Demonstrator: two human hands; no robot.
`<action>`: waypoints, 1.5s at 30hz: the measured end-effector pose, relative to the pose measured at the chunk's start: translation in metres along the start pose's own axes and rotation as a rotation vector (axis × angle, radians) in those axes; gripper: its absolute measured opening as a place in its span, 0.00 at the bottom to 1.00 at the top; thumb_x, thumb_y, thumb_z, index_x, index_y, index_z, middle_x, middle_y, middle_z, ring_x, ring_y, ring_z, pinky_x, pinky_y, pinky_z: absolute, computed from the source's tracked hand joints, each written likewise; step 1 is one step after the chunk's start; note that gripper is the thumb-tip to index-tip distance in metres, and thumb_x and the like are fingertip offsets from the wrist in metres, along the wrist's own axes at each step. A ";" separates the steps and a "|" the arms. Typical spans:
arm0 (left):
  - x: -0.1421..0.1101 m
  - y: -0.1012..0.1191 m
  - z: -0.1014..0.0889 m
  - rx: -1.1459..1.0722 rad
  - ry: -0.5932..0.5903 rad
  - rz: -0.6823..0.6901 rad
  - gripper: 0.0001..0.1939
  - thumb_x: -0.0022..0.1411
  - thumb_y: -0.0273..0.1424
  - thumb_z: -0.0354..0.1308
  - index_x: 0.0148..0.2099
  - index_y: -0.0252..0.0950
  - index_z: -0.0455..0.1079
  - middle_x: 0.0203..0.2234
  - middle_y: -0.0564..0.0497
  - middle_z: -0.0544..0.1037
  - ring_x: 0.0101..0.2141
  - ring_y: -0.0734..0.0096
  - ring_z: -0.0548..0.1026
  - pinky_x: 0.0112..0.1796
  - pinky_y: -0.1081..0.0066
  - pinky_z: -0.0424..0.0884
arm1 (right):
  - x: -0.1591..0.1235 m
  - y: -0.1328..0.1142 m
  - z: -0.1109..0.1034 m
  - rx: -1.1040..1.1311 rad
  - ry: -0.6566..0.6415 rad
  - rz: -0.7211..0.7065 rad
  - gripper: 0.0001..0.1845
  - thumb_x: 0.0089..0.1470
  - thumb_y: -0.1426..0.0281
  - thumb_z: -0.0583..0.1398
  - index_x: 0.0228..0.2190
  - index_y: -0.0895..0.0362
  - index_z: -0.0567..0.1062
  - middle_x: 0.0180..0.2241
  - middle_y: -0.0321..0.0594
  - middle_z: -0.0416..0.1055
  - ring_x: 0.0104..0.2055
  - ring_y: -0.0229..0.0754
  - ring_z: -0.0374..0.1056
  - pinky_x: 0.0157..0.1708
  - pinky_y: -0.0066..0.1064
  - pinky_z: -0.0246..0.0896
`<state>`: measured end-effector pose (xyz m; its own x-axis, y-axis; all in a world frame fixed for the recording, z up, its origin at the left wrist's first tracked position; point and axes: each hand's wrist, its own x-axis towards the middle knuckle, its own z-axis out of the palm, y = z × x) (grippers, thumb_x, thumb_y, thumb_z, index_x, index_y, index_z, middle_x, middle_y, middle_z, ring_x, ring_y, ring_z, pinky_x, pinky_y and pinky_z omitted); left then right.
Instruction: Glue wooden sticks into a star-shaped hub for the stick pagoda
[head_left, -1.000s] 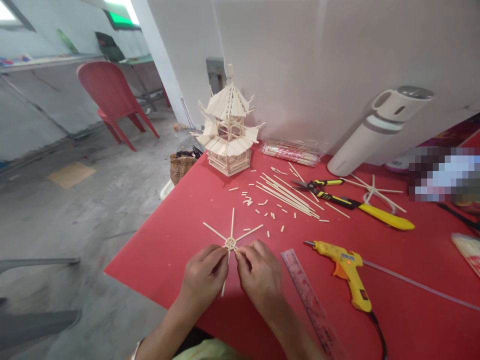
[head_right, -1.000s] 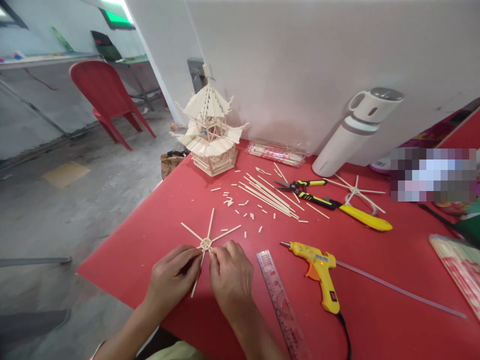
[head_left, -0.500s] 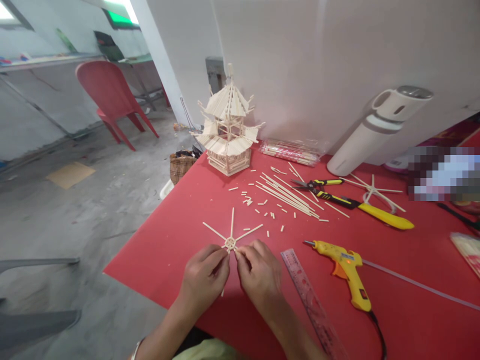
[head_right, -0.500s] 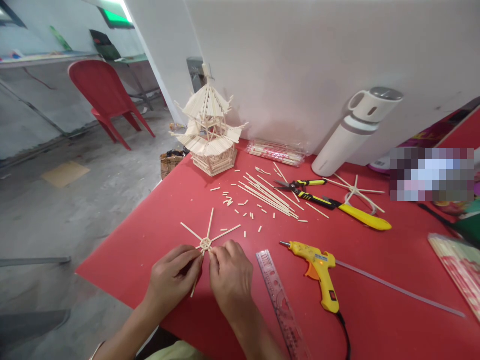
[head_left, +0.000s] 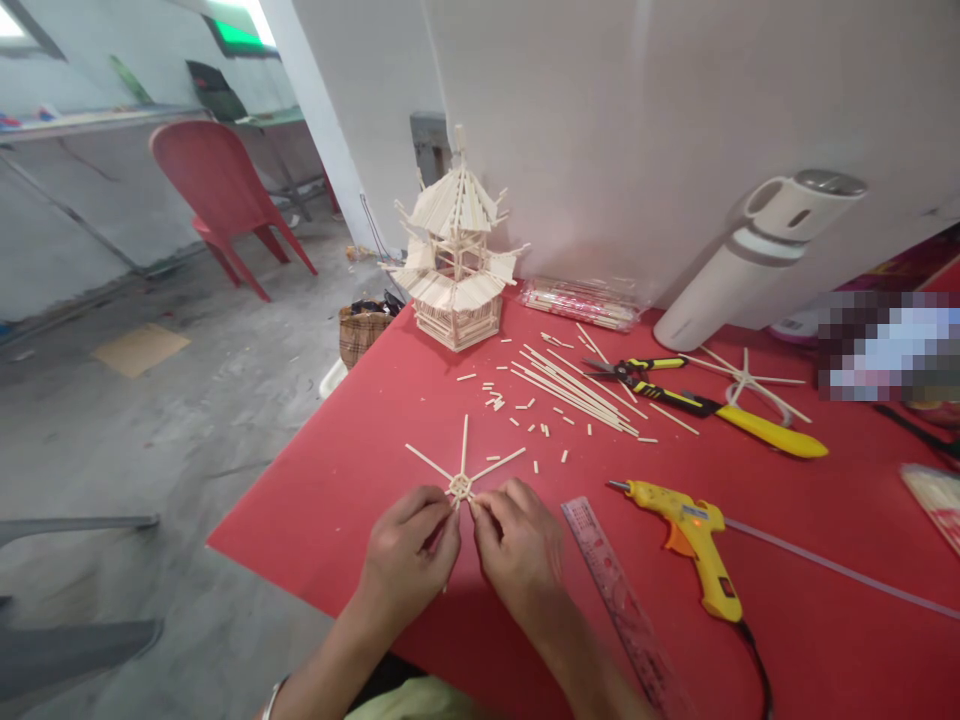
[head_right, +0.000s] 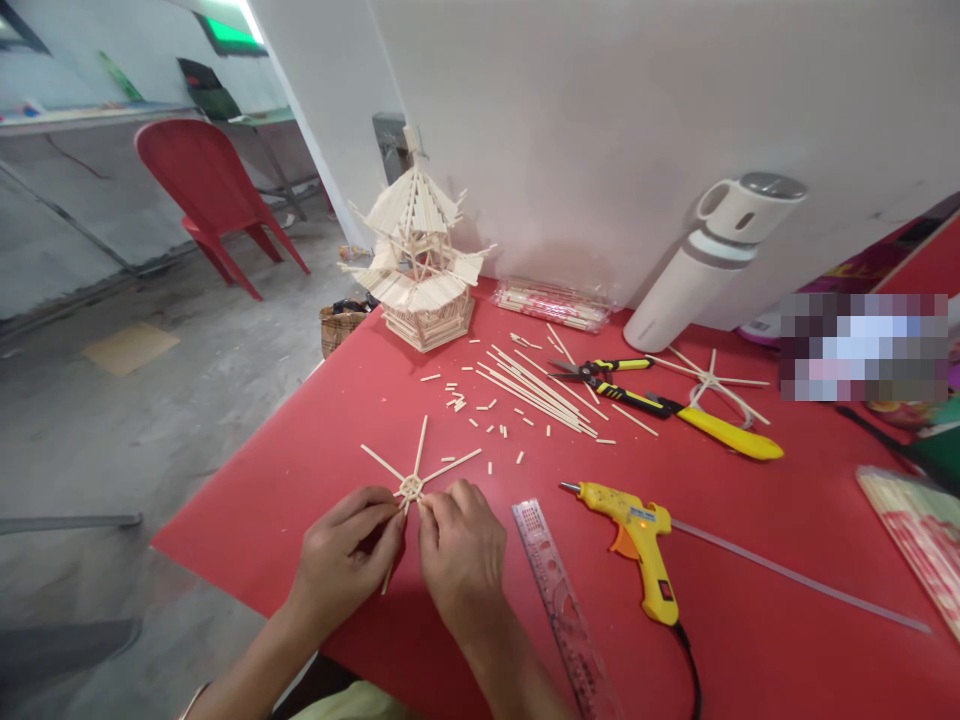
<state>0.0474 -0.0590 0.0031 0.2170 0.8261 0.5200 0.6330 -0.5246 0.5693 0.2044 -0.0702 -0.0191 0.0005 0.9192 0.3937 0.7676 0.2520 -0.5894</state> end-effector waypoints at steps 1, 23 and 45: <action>0.000 0.000 0.000 -0.002 0.005 0.006 0.07 0.64 0.23 0.57 0.35 0.34 0.75 0.31 0.49 0.78 0.31 0.75 0.78 0.35 0.77 0.75 | 0.000 0.000 0.000 -0.001 0.006 -0.001 0.12 0.65 0.69 0.55 0.33 0.52 0.77 0.28 0.36 0.70 0.32 0.38 0.64 0.32 0.29 0.50; -0.003 -0.007 0.002 0.126 -0.078 0.031 0.08 0.68 0.27 0.56 0.44 0.36 0.77 0.27 0.51 0.76 0.26 0.76 0.75 0.30 0.77 0.72 | 0.000 0.000 0.000 -0.005 -0.001 0.011 0.11 0.64 0.70 0.55 0.33 0.52 0.77 0.28 0.35 0.69 0.32 0.38 0.64 0.32 0.29 0.50; -0.004 -0.008 0.003 0.136 -0.085 0.032 0.07 0.68 0.28 0.56 0.42 0.35 0.76 0.26 0.51 0.76 0.25 0.75 0.75 0.29 0.77 0.71 | 0.002 -0.002 -0.002 -0.014 -0.007 0.017 0.12 0.65 0.70 0.55 0.32 0.52 0.77 0.28 0.35 0.69 0.32 0.37 0.65 0.33 0.29 0.50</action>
<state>0.0439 -0.0571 -0.0055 0.2970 0.8268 0.4776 0.7180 -0.5231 0.4592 0.2040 -0.0690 -0.0158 0.0098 0.9255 0.3787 0.7763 0.2317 -0.5862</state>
